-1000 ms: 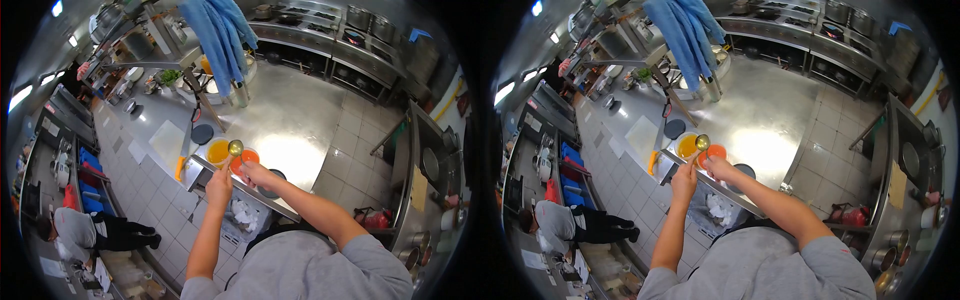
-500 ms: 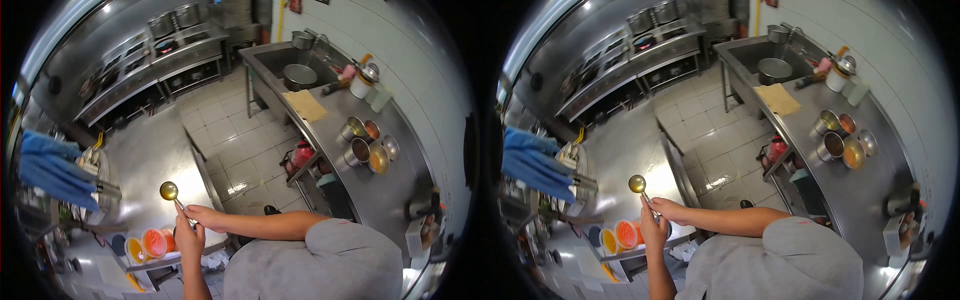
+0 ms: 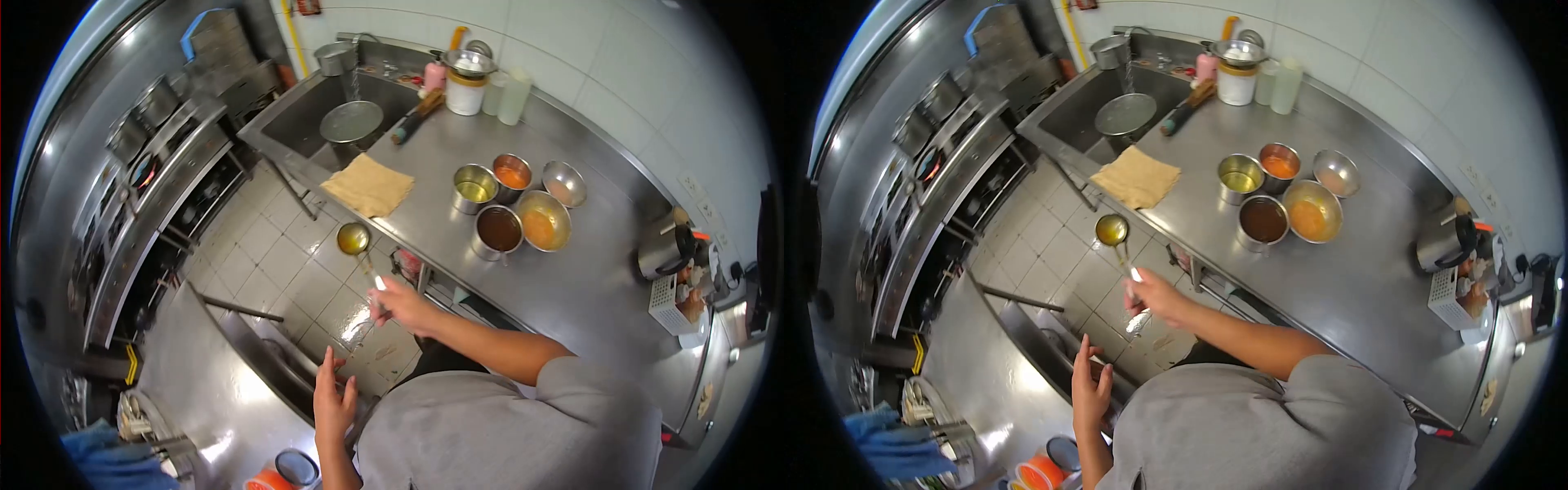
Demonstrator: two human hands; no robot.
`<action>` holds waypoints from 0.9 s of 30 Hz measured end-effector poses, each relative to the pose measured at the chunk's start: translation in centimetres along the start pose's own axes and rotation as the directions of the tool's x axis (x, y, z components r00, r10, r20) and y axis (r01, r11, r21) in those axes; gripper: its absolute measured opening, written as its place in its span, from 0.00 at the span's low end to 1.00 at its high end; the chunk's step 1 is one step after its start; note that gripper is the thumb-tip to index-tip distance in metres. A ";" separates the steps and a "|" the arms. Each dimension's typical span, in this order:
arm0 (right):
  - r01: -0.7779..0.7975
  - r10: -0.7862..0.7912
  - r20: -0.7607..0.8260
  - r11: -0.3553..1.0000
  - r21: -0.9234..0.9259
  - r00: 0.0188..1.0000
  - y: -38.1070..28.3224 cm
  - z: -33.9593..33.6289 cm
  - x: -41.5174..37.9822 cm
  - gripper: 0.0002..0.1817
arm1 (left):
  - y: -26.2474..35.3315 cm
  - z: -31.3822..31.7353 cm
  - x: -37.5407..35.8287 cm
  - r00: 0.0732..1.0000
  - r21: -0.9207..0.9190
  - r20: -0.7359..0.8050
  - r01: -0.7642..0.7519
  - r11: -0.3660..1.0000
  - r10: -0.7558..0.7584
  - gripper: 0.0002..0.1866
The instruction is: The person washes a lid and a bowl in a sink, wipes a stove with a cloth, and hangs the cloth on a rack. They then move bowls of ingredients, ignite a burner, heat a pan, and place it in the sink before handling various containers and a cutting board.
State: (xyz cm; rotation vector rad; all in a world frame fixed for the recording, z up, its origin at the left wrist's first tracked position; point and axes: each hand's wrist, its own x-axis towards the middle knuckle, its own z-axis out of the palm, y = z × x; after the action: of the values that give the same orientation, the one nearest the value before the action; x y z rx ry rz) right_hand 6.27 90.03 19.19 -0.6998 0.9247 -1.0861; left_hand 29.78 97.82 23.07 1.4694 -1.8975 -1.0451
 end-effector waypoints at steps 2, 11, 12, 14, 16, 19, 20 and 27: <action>0.054 -0.058 -0.082 0.997 -0.054 0.995 -4.0 -4.8 -1.5 0.10 | -0.9 1.7 2.0 0.999 -0.034 0.035 0.010 0.999 -0.009 0.37; 0.010 -0.119 -0.338 0.952 -0.307 0.934 -17.6 -19.3 -7.7 0.10 | 0.1 7.5 12.4 0.962 -0.134 0.268 0.090 0.987 -0.052 0.26; 0.007 -0.119 -0.351 0.952 -0.305 0.929 -17.9 -19.9 -7.7 0.10 | 0.0 7.9 13.0 0.961 -0.124 0.272 0.077 0.989 -0.041 0.26; 0.070 -0.095 -0.360 0.994 -0.083 0.928 -18.6 -20.9 -7.4 0.13 | -0.4 8.4 13.9 0.956 -0.121 0.289 0.090 0.989 -0.052 0.26; 0.096 -0.103 -0.349 0.995 -0.038 0.931 -19.0 -21.9 -6.9 0.13 | -2.0 8.8 14.3 0.952 -0.117 0.301 0.102 0.988 -0.063 0.25; 0.105 -0.105 -0.313 0.994 -0.018 0.944 -20.2 -22.3 -3.6 0.13 | -6.6 9.3 14.2 0.949 -0.188 0.292 0.176 0.966 -0.117 0.24; 0.088 -0.100 -0.317 0.995 -0.052 0.943 -20.9 -22.8 -1.7 0.12 | -7.3 9.1 14.0 0.943 -0.178 0.291 0.219 0.959 -0.161 0.23; -0.025 0.014 -0.190 0.998 -0.057 0.982 -25.1 -22.7 21.3 0.07 | -11.8 8.0 10.7 0.939 -0.034 0.104 0.333 0.942 -0.328 0.25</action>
State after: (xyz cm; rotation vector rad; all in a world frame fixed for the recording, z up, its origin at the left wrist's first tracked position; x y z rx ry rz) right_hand -20.68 60.92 24.12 -0.6422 1.1283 -1.1252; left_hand 27.17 88.27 8.28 1.7787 -1.7069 -1.3268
